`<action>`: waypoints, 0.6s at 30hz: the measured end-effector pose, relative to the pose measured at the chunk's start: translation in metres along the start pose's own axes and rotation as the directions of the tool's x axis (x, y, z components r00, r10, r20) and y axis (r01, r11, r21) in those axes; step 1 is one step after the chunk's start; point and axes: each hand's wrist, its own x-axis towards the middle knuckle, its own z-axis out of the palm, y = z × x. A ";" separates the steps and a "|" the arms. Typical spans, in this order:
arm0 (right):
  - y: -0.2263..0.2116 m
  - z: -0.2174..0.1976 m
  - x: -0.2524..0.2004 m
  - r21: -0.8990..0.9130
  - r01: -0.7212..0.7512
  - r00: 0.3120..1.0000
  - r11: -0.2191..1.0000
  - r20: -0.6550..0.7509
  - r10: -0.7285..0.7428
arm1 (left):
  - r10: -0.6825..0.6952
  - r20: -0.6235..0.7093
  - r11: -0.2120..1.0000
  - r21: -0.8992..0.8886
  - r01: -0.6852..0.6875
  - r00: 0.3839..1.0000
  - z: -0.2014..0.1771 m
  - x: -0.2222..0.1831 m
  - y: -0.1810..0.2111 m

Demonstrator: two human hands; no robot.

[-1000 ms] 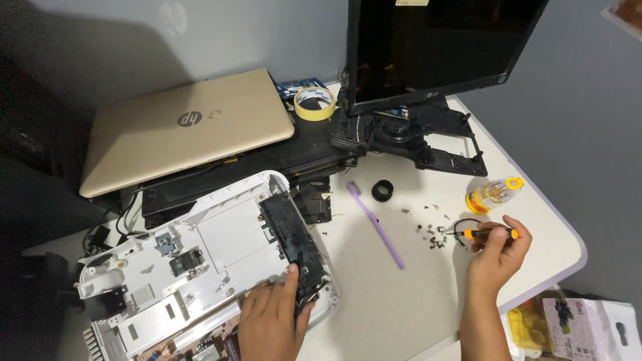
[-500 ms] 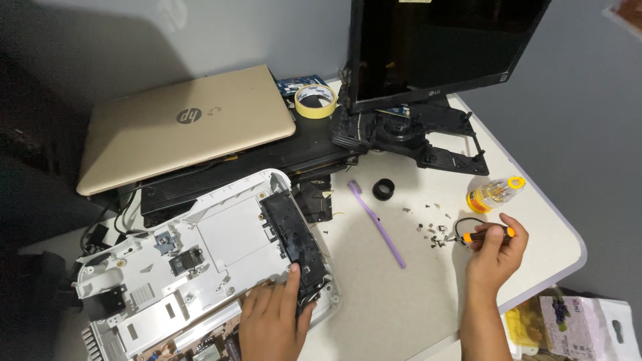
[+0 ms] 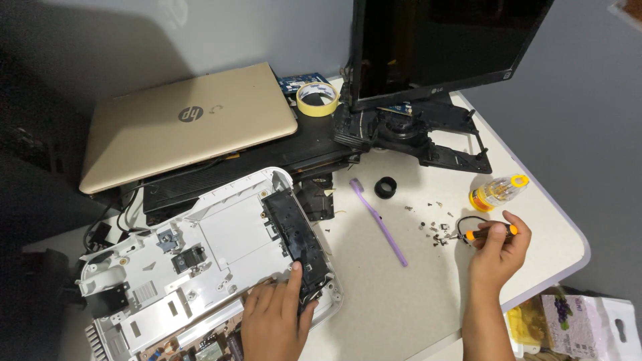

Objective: Disassembling and repairing the internal components of a projector using a screwdriver

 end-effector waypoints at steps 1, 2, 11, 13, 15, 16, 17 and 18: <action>0.002 0.000 0.000 0.027 -0.004 1.000 1.000 -0.007 0.004 | -0.002 -0.009 1.000 0.004 0.002 1.000 -0.001 0.000 0.000; 0.000 0.000 -0.001 0.029 -0.005 1.000 1.000 -0.006 0.006 | -0.003 -0.009 1.000 0.007 0.003 1.000 0.000 -0.002 -0.001; 0.000 0.001 -0.002 0.028 0.010 1.000 1.000 -0.030 -0.009 | 0.005 0.001 1.000 0.005 -0.005 1.000 0.002 -0.002 -0.002; 0.004 0.001 -0.002 0.039 0.042 0.998 0.998 -0.037 -0.041 | 0.011 -0.008 1.000 -0.012 -0.011 1.000 0.000 0.000 -0.001; -0.003 0.003 -0.002 0.056 0.024 0.998 0.998 -0.052 -0.022 | 0.008 0.003 1.000 -0.013 -0.008 1.000 0.002 -0.002 -0.002; -0.007 0.004 -0.003 0.073 0.006 0.998 0.997 -0.066 -0.002 | 0.006 0.014 1.000 -0.014 -0.006 1.000 0.002 -0.003 -0.002; -0.006 0.004 -0.003 0.072 0.007 0.998 0.997 -0.066 -0.003 | 0.006 0.013 1.000 -0.015 -0.005 1.000 0.002 -0.003 -0.002; -0.005 0.003 -0.004 0.073 0.014 0.998 0.997 -0.060 -0.010 | 0.005 0.020 1.000 -0.013 -0.005 1.000 0.001 -0.002 -0.002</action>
